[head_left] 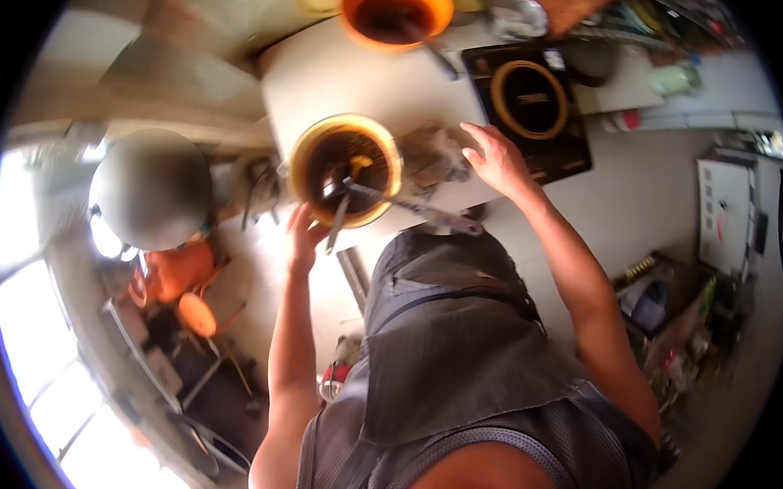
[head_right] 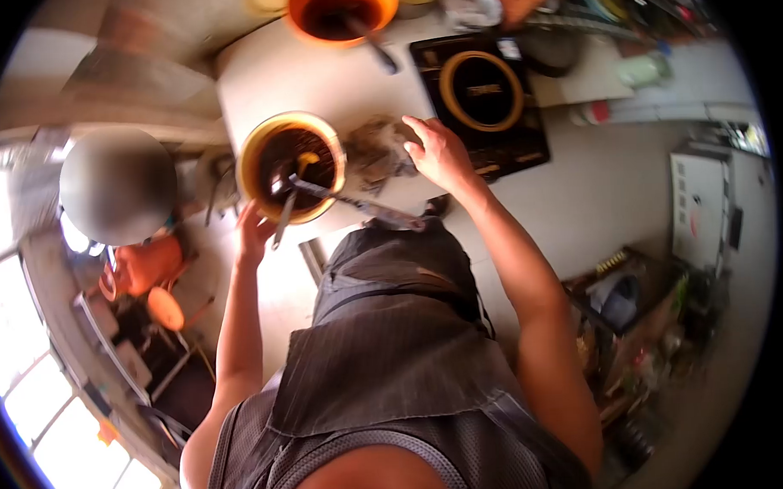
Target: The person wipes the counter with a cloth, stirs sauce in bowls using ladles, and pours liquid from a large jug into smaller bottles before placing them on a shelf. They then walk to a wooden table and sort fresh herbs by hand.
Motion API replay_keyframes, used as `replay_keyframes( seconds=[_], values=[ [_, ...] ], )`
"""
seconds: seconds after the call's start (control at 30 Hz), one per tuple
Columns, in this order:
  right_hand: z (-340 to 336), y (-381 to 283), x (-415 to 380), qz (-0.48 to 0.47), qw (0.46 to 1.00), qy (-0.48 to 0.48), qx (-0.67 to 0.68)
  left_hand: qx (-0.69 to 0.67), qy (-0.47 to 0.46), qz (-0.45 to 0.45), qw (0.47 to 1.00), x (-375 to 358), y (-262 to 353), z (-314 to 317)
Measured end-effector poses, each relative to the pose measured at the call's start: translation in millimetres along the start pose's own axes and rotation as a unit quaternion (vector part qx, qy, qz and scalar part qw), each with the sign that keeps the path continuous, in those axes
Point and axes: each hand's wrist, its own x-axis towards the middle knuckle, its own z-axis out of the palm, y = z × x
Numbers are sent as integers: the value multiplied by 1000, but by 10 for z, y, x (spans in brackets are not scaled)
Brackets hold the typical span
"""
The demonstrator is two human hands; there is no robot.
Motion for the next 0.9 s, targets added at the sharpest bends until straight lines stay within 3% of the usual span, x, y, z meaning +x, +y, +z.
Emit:
replay_keyframes(
  seconds=[0.07,0.17,0.23,0.3,0.43,0.5,0.63,0.7,0.77,0.83,0.87,0.9],
  values=[
    [-356,290,-95,1,995,88,-38,-33,7,42,999,-19,-177,20],
    [-885,1075,-164,18,978,179,-110,-41,30,17,999,-340,-108,383],
    [-1191,1628,-145,68,954,241,-167,59,-31,138,988,-372,-380,350],
    [-1456,2103,-88,142,946,228,-183,29,24,116,993,-474,-389,551],
    [-1697,3217,351,102,938,208,-256,5,107,69,992,-612,-544,813],
    [-1778,3597,726,134,943,175,-250,-37,160,36,986,-723,-540,1125],
    [-1778,4312,1585,118,956,158,-217,-57,261,-9,964,-766,-820,1162],
    [-1766,4708,2001,130,966,75,-212,-60,293,-16,954,-855,-822,1375],
    [-1693,5022,2185,80,965,96,-230,-71,325,1,943,-930,-859,1520],
    [-1711,5190,2395,49,964,15,-260,-70,323,2,944,-983,-884,1516],
    [-1653,5276,2473,60,970,40,-234,-79,314,4,946,-982,-896,1504],
    [-1683,5238,2424,-22,958,203,-201,-74,312,6,947,-1007,-893,1513]
  ],
)
